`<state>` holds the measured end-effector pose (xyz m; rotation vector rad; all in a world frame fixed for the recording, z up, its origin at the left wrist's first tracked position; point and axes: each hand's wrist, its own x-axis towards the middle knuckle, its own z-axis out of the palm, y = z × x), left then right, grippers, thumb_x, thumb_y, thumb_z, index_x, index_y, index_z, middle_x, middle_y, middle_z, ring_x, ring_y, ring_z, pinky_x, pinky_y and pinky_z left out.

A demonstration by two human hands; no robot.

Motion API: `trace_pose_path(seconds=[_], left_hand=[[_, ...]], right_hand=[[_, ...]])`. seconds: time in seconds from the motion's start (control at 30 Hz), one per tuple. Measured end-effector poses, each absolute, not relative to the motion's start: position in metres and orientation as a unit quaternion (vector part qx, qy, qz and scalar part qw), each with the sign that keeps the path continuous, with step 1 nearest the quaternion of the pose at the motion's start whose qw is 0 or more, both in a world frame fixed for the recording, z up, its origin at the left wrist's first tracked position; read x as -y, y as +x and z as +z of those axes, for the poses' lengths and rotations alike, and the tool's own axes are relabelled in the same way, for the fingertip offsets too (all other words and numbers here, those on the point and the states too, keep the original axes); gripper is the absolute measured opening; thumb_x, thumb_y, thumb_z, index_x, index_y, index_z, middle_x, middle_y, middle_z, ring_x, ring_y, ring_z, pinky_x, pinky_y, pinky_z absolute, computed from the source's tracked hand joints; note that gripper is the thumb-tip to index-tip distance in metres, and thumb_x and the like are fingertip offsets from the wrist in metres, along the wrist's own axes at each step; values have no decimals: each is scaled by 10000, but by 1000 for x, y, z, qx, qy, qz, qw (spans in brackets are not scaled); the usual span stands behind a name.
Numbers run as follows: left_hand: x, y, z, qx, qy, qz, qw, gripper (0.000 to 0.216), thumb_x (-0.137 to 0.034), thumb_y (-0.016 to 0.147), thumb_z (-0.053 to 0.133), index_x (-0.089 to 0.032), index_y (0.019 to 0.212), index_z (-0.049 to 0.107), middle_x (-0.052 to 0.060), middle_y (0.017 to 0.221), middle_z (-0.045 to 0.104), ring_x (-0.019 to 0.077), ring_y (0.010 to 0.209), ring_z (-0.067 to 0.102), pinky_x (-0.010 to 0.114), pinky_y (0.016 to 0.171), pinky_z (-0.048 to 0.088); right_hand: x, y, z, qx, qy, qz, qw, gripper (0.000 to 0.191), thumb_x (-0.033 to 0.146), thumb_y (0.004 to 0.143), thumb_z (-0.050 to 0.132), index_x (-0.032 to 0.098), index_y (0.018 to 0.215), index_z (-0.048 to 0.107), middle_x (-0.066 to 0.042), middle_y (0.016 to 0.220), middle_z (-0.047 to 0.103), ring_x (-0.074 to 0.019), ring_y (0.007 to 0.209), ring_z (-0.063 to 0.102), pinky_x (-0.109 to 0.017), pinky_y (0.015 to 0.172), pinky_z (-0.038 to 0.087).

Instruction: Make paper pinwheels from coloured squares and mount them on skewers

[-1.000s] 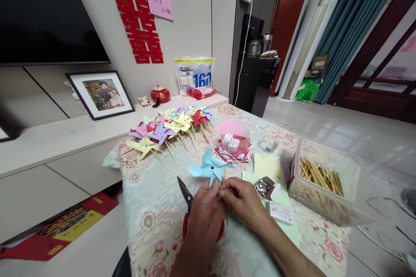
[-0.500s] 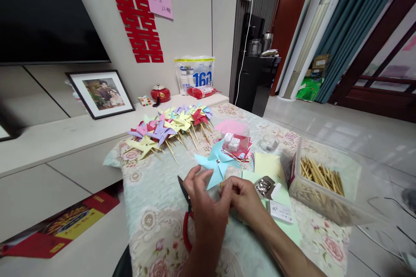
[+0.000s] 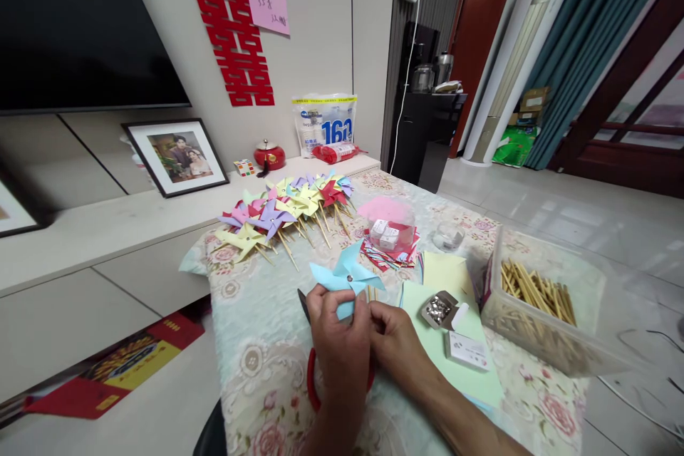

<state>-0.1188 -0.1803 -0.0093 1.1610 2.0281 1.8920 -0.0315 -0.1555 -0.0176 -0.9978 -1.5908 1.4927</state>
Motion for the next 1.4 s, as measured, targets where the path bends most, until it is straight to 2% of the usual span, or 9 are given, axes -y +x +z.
trace_pose_path(seconds=[0.1,0.23,0.3,0.43,0.6,0.8,0.93,1.17,1.4], left_hand=[[181,-118,-10,-670,390,629,59,72,-263,780,693,-212,801,645,96,1120,529,269,1083,570,371,935,461],[182,-120,-17,-638,410,652,20,238,-296,866,609,-193,1078,635,138,1296,497,277,1165,540,402,936,464],[179,-123,-22,-626,415,660,-5,265,-287,888,569,-185,1129,612,149,1305,511,280,1165,545,423,927,474],[168,-132,-34,-643,392,657,0,188,-203,888,506,-175,1030,626,148,1206,553,284,1159,551,477,975,460],[163,-133,-42,-667,396,630,12,251,-82,798,486,-195,954,646,129,1150,586,288,1137,571,502,989,456],[165,-131,-42,-677,407,613,-2,304,-25,767,441,-175,935,646,143,1121,594,286,1107,580,489,972,460],[164,-130,-43,-686,412,600,-16,318,-4,770,423,-168,932,641,149,1108,603,281,1099,581,471,964,456],[159,-136,-62,-699,422,577,-16,342,-18,750,467,-198,962,666,129,1122,632,281,1083,609,452,942,459],[160,-131,-52,-702,407,585,-7,341,-14,744,453,-196,942,662,131,1125,631,280,1084,602,452,949,451]], right_hand=[[155,-32,-16,603,-386,595,365,179,283,732,591,189,611,498,63,551,416,-100,533,332,-226,499,268],[151,-28,-14,578,-394,603,384,212,357,746,677,171,690,592,41,566,516,-113,520,428,-227,501,323],[148,-23,-14,570,-402,596,397,262,412,746,705,164,731,623,34,562,539,-125,519,470,-237,516,358],[141,-14,-8,587,-407,555,427,313,472,793,689,162,773,657,18,570,570,-141,552,509,-258,570,392],[119,-29,19,649,-396,492,424,257,427,824,659,174,779,662,18,616,587,-141,571,526,-258,577,413],[47,-88,34,731,-463,370,337,141,291,836,606,178,757,638,28,595,617,-137,545,600,-231,546,429],[5,-124,15,746,-518,314,276,202,227,858,640,162,669,611,32,552,588,-126,539,585,-239,563,448],[-24,-159,-7,766,-573,230,178,230,360,960,607,138,954,667,-35,940,696,-166,830,670,-358,780,560],[-38,-167,-22,771,-591,191,141,234,355,965,601,144,1042,665,-62,1054,694,-195,939,673,-405,856,554]])
